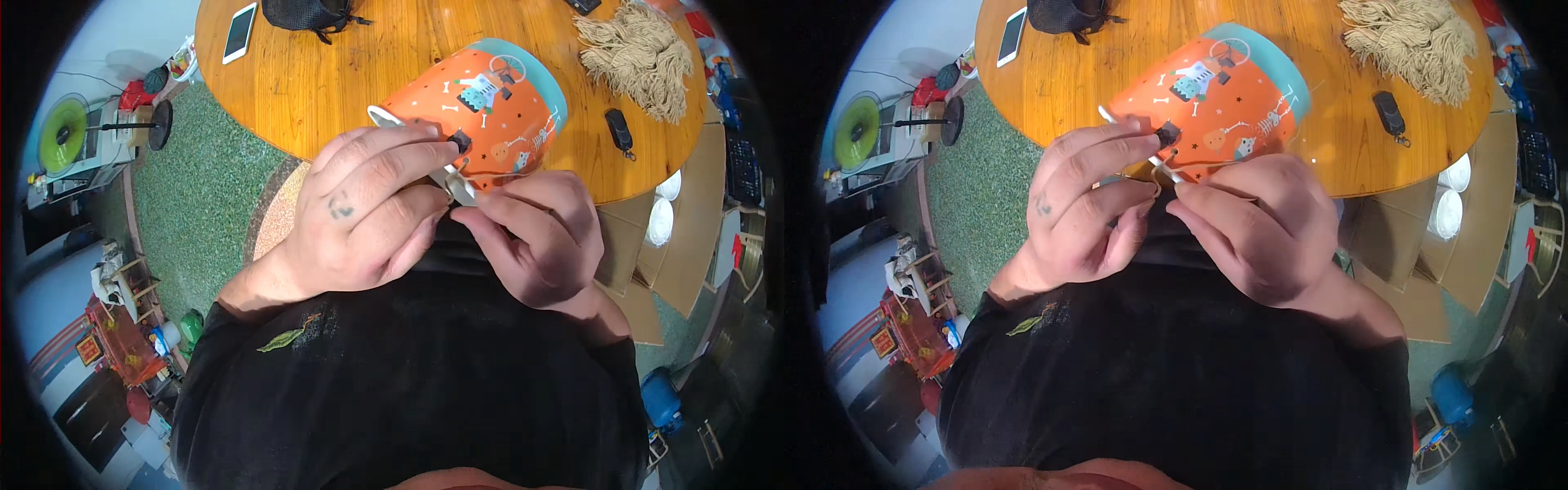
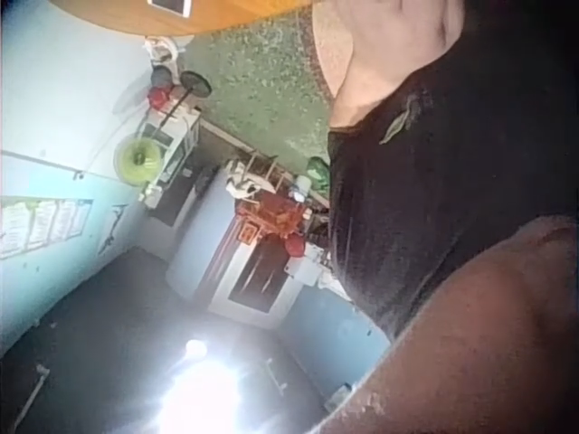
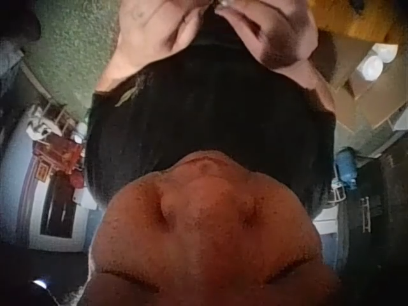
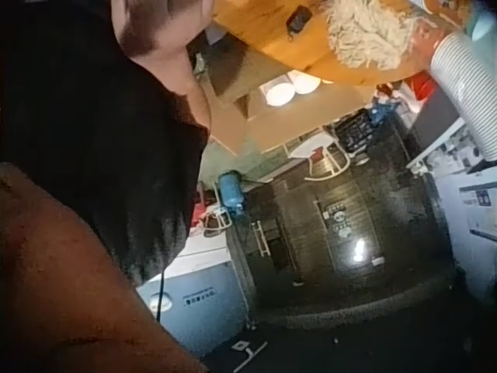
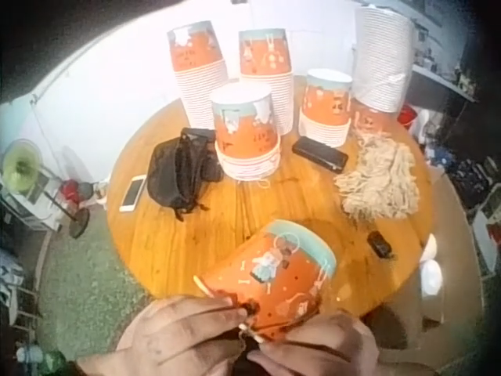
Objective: Threading and tying white strings onto pre-printed paper buckets.
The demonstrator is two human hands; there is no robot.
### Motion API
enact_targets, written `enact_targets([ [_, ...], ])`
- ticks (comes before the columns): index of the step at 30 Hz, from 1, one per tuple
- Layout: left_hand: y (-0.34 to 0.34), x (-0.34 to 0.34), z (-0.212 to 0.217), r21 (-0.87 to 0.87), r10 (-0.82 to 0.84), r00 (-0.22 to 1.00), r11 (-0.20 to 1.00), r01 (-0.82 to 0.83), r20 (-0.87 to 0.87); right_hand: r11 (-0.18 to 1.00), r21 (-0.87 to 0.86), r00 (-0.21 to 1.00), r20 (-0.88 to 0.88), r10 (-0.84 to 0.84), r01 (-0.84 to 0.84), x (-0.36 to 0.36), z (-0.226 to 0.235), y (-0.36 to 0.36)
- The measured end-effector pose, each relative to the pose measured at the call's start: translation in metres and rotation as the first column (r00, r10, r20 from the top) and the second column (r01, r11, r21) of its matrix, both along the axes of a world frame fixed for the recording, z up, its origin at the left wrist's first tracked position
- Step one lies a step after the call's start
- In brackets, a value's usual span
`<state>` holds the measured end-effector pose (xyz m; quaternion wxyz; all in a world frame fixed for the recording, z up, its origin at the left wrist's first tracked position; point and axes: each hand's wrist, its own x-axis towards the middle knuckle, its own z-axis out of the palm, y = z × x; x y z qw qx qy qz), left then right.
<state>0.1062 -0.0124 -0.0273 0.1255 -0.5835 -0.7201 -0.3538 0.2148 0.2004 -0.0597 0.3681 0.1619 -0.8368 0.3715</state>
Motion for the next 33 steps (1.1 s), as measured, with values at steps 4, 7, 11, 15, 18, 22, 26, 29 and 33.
enact_targets([
  [4,0.004,0.005,0.003,-0.027,0.006,0.999,1.000,-0.007,-0.036,0.999,-0.001,0.997,-0.062,-0.041,0.041,-0.005,0.000,-0.007],
  [7,0.005,0.008,0.004,-0.023,0.014,0.998,1.000,-0.015,-0.056,0.999,0.046,0.999,0.038,0.016,-0.018,-0.005,0.008,-0.005],
  [11,-0.001,0.010,0.018,-0.098,0.014,0.999,0.995,-0.018,-0.041,0.999,0.040,0.998,0.062,0.029,-0.032,-0.009,0.009,-0.002],
  [15,-0.002,0.003,0.038,-0.170,-0.013,0.990,0.985,0.036,0.138,0.995,0.090,1.000,0.004,0.031,-0.031,-0.010,0.007,0.003],
  [18,0.005,-0.008,0.044,-0.209,0.020,0.976,0.978,0.027,0.217,0.995,0.099,0.999,-0.037,0.027,-0.023,-0.009,0.004,-0.002],
  [22,0.015,-0.015,0.049,-0.282,0.079,0.862,0.956,0.076,0.500,0.998,0.054,0.999,-0.029,0.034,-0.032,-0.009,0.001,-0.006],
  [26,0.018,-0.013,0.039,-0.220,0.090,0.688,0.970,0.103,0.720,0.999,0.007,0.998,-0.040,0.040,-0.040,-0.011,-0.009,-0.007],
  [29,0.018,-0.018,0.046,-0.293,0.160,0.591,0.946,0.137,0.791,0.998,0.038,0.998,-0.039,0.056,-0.054,-0.010,-0.011,-0.007],
  [33,0.016,-0.022,0.054,-0.346,0.147,0.656,0.920,0.184,0.741,0.997,0.057,0.997,-0.064,0.049,-0.046,-0.010,-0.006,-0.007],
])
